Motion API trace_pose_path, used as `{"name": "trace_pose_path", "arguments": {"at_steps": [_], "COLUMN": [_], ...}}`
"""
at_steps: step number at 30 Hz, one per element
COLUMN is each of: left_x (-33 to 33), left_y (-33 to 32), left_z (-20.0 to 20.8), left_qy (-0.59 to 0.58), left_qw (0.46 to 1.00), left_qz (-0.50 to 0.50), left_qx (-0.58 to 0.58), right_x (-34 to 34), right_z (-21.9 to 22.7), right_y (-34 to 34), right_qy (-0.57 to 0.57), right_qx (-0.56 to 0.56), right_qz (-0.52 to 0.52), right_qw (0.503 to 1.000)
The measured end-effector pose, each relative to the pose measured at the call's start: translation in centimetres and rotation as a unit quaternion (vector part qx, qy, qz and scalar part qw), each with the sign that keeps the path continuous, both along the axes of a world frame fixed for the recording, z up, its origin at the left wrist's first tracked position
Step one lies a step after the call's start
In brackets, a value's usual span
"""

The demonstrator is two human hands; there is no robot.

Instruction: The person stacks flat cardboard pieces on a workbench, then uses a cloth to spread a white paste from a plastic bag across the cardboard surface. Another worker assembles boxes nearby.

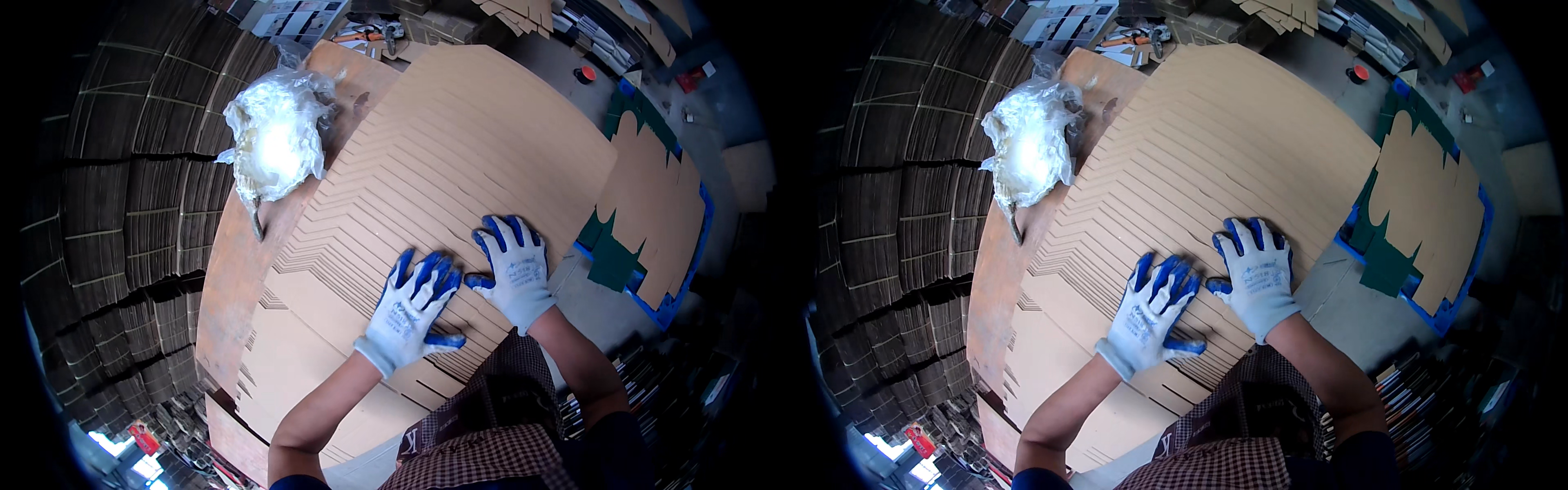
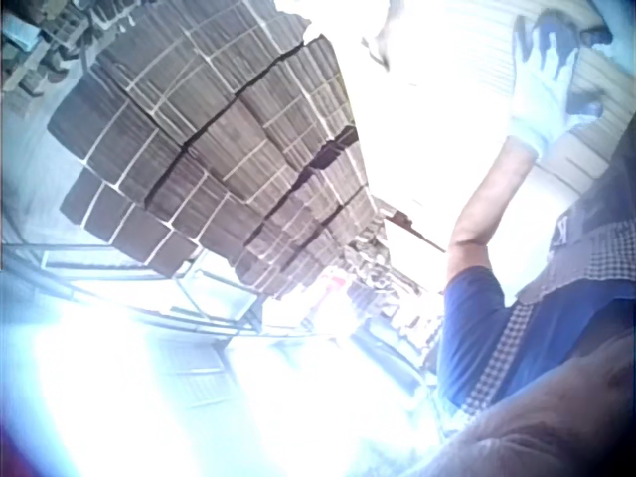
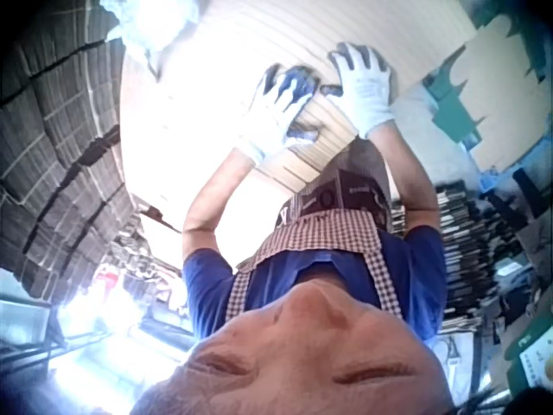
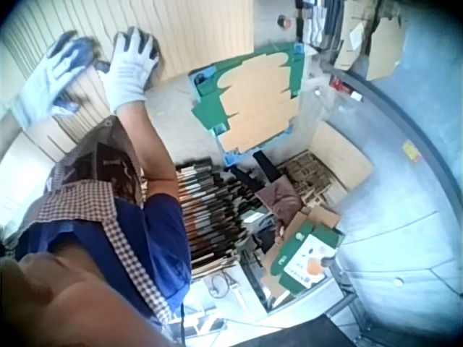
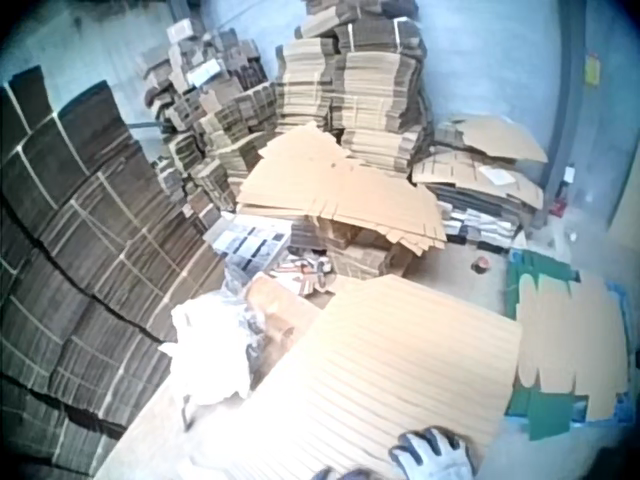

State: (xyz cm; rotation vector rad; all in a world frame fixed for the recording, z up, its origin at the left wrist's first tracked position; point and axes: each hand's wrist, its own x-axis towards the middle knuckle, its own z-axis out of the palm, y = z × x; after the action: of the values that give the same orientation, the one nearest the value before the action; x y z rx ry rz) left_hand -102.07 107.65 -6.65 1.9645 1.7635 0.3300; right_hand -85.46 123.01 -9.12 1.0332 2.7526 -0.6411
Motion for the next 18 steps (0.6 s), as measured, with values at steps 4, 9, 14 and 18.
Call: {"name": "trace_pose_path", "arguments": {"at_steps": [4,9,14,18], "left_x": [0.1,0.1,0.1,0.0], "left_y": [2.3,2.0,1.5,1.3], "left_z": [-0.9,-1.3,-1.4,-1.5], "left_qy": [0.007,-0.014,-0.025,-0.018], "left_qw": [1.0,0.999,0.999,0.999], "left_qz": [0.014,0.029,0.04,0.038], "left_qx": [-0.005,0.003,0.007,0.006], "right_x": [0.0,0.6,0.5,0.2], "right_z": [-0.1,-0.5,-0.1,0.4], "right_y": [0.0,0.6,0.6,0.5], "right_qy": [-0.004,0.013,0.007,0.01], "right_qx": [0.005,-0.009,-0.012,-0.018], "right_qz": [0.003,0.011,0.009,0.001], "right_qw": [1.0,1.0,1.0,1.0]}}
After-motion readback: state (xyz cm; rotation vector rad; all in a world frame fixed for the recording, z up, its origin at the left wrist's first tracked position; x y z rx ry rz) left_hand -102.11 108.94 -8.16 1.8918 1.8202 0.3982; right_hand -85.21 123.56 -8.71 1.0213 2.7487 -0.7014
